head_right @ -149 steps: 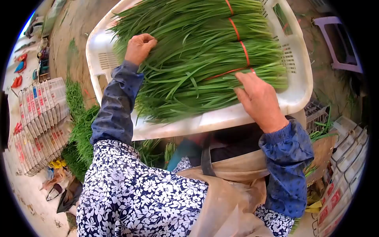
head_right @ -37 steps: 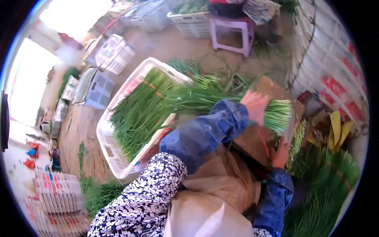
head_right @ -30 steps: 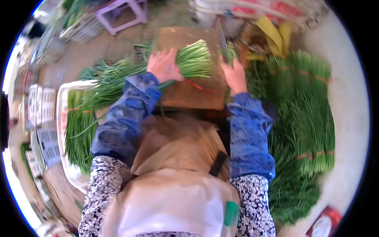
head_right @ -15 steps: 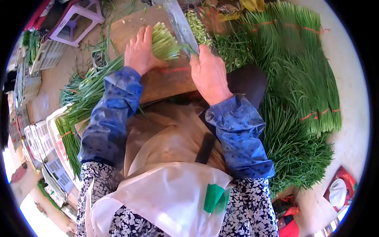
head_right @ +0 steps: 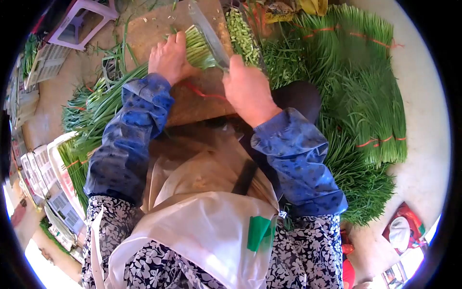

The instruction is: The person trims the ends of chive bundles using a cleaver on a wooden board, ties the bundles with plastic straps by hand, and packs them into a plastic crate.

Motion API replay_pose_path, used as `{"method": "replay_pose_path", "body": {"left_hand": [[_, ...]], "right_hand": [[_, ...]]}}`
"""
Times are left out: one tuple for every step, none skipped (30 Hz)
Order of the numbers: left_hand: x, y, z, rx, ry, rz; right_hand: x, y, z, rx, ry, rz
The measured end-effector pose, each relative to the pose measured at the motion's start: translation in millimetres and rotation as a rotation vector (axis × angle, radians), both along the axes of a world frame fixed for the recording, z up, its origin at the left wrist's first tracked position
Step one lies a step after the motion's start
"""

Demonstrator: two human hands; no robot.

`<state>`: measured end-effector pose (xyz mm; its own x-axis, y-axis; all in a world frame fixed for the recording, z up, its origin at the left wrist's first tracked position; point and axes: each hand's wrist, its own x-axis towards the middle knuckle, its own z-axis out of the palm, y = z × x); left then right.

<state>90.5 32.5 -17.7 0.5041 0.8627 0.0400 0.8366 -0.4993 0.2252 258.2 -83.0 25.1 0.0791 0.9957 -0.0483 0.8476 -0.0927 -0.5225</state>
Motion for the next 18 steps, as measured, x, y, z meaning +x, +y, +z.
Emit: {"method": "replay_pose_path", "body": {"left_hand": [[-4.4,2.1,0.3,-0.014,0.001,-0.01],[-0.6,3.9,0.7,-0.011,-0.03,0.009],[1.4,7.3,-2.3,-0.028,-0.017,0.007],[2.7,9.2,-7.6,-0.053,-0.008,0.008],[-0.5,11.5,-9.9,-0.056,-0.006,0.011],[-0.2,12.9,-11.9,-0.029,0.01,0.005],[4.8,14.1,-13.0,-0.011,0.007,0.003],[2.5,16.6,-11.6,-0.015,0.007,0.006],[4.3,4.0,4.5,-0.024,0.012,-0.007],[5.1,3.1,4.3,-0.04,0.024,-0.005],[0.0,6.2,4.7,-0.039,0.027,-0.004],[2.7,-1.5,6.0,-0.095,-0.003,-0.012],[7.6,5.2,15.7,-0.104,-0.036,-0.007],[6.8,6.3,18.2,-0.108,-0.042,-0.005],[7.7,5.4,19.1,-0.08,-0.048,-0.021],[6.4,4.2,14.9,-0.062,-0.059,-0.02],[4.4,8.9,13.4,-0.069,-0.057,-0.016],[4.0,11.2,10.1,-0.044,-0.038,0.019]], "right_hand": [[0.3,0.4,2.5,-0.005,0.065,-0.009],[7.0,4.4,11.2,-0.008,0.095,0.001],[8.8,8.5,10.5,-0.012,0.076,0.013],[9.5,11.6,6.8,-0.032,0.028,0.048],[7.0,14.0,2.8,-0.042,0.004,0.07],[10.7,18.2,3.9,-0.044,-0.007,0.076],[17.1,25.0,10.9,-0.097,-0.002,0.078],[16.5,31.1,11.7,-0.143,0.033,0.074],[17.0,20.6,27.5,-0.152,0.013,0.068],[18.6,23.5,25.2,-0.165,0.025,0.085],[17.3,25.8,21.7,-0.162,0.054,0.092],[17.8,23.5,25.7,-0.194,0.021,0.084],[14.9,41.0,30.3,-0.203,-0.021,0.092],[9.1,50.3,29.0,-0.231,-0.029,0.097],[11.5,52.1,33.4,-0.209,-0.03,0.13],[12.7,54.9,40.8,-0.223,-0.044,0.145],[11.4,57.3,50.5,-0.256,-0.054,0.15],[10.0,59.3,51.0,-0.294,-0.069,0.168]]}}
